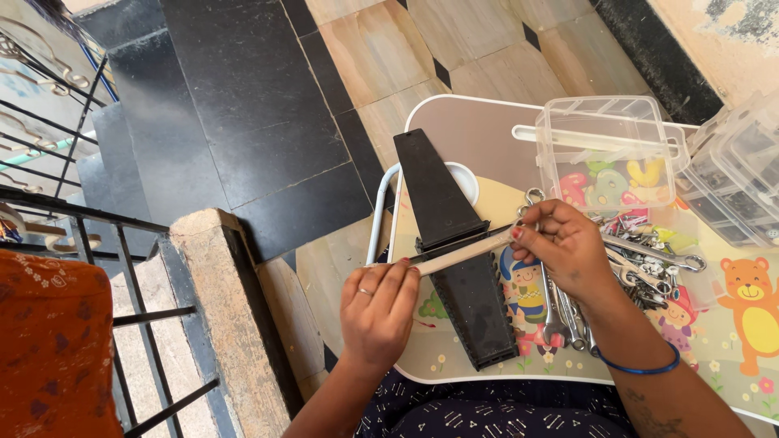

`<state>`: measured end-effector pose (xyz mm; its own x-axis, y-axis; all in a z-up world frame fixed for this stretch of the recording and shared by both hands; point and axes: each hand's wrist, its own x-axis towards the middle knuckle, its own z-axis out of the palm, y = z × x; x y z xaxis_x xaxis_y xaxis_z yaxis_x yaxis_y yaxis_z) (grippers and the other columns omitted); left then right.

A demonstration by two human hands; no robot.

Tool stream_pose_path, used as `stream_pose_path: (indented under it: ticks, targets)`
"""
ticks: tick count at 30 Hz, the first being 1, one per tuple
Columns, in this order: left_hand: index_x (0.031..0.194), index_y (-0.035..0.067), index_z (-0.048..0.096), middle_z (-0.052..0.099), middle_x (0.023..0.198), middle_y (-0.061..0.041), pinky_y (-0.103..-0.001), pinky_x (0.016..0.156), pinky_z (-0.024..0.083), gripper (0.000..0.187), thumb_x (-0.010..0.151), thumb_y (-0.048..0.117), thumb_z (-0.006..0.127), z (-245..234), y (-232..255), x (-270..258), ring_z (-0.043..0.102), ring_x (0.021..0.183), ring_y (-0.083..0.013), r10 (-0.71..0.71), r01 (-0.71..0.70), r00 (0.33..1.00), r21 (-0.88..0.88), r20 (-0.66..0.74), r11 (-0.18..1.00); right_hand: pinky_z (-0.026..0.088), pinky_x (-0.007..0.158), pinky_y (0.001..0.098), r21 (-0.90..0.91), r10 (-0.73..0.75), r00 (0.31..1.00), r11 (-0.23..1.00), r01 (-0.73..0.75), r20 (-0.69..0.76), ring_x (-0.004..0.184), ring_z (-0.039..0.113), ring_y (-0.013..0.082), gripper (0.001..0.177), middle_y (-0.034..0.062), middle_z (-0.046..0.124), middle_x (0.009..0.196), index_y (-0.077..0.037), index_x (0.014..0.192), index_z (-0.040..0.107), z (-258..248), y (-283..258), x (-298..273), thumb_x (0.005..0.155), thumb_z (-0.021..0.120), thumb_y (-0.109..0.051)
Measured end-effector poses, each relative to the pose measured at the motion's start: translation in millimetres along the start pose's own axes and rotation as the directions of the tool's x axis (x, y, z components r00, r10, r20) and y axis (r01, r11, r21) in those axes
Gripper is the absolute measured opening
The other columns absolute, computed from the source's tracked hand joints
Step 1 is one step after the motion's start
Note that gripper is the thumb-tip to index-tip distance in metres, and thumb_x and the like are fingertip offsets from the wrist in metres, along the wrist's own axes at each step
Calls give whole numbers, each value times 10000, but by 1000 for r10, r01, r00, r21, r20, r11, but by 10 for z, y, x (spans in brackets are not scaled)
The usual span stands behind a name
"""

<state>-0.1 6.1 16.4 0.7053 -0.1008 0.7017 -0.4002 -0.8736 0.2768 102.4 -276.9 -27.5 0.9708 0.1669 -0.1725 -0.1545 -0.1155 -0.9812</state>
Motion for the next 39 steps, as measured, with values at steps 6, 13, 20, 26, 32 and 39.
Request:
stream_pose_path:
  ticks: [6, 13, 20, 26, 32, 39]
  targets:
    - [1011, 12, 754, 724, 964, -72, -424, 871, 466, 187, 829, 55, 749, -6, 27, 32, 633, 924, -259, -118, 126, 990, -98, 80, 987, 617, 923, 288, 131, -261, 964, 959, 251, 61, 986, 682, 101, 423, 58, 672, 1132, 26, 1353, 540, 14, -34, -105, 947, 653, -6]
    - [1013, 16, 752, 733, 999, -57, -385, 874, 491, 218, 799, -17, 724, 69, 0, 24, 637, 935, -246, -115, 117, 993, -59, 29, 991, 596, 748, 264, -511, -359, 930, 815, 273, -75, 848, 724, 138, 203, 88, 713, 1014, -1, 1100, 745, 174, -183, -232, 897, 754, -3]
    - [1010, 21, 757, 736, 1001, -57, -384, 864, 495, 234, 781, -16, 725, 69, 22, 13, 637, 925, -246, -111, 113, 993, -41, 45, 993, 609, 737, 245, -536, -428, 903, 772, 341, -43, 870, 739, 131, 190, 88, 703, 1055, -9, 1060, 747, 214, -271, -253, 871, 768, -15]
    - [1012, 23, 762, 735, 1002, -62, -385, 861, 503, 242, 775, -16, 725, 65, 28, 19, 637, 922, -253, -123, 125, 991, -39, 54, 991, 580, 675, 257, -601, -407, 913, 738, 307, -32, 792, 729, 138, 208, 85, 713, 1041, -39, 1067, 766, 192, -279, -249, 862, 790, -68]
    - [999, 36, 773, 737, 981, -57, -389, 843, 499, 246, 763, -13, 724, 84, 35, 36, 639, 916, -257, -157, 160, 985, -37, 66, 986, 575, 728, 282, -672, -472, 882, 650, 354, 9, 870, 720, 173, 236, 81, 718, 1032, -70, 1097, 781, 174, -289, -248, 864, 794, -108]
    - [1001, 43, 784, 743, 954, -41, -370, 812, 501, 249, 761, -5, 735, 77, 69, 43, 635, 884, -236, -166, 166, 983, 5, 77, 986, 585, 737, 294, -726, -502, 864, 585, 362, 27, 855, 722, 178, 218, 66, 712, 1037, -77, 1092, 782, 203, -290, -273, 874, 774, -86]
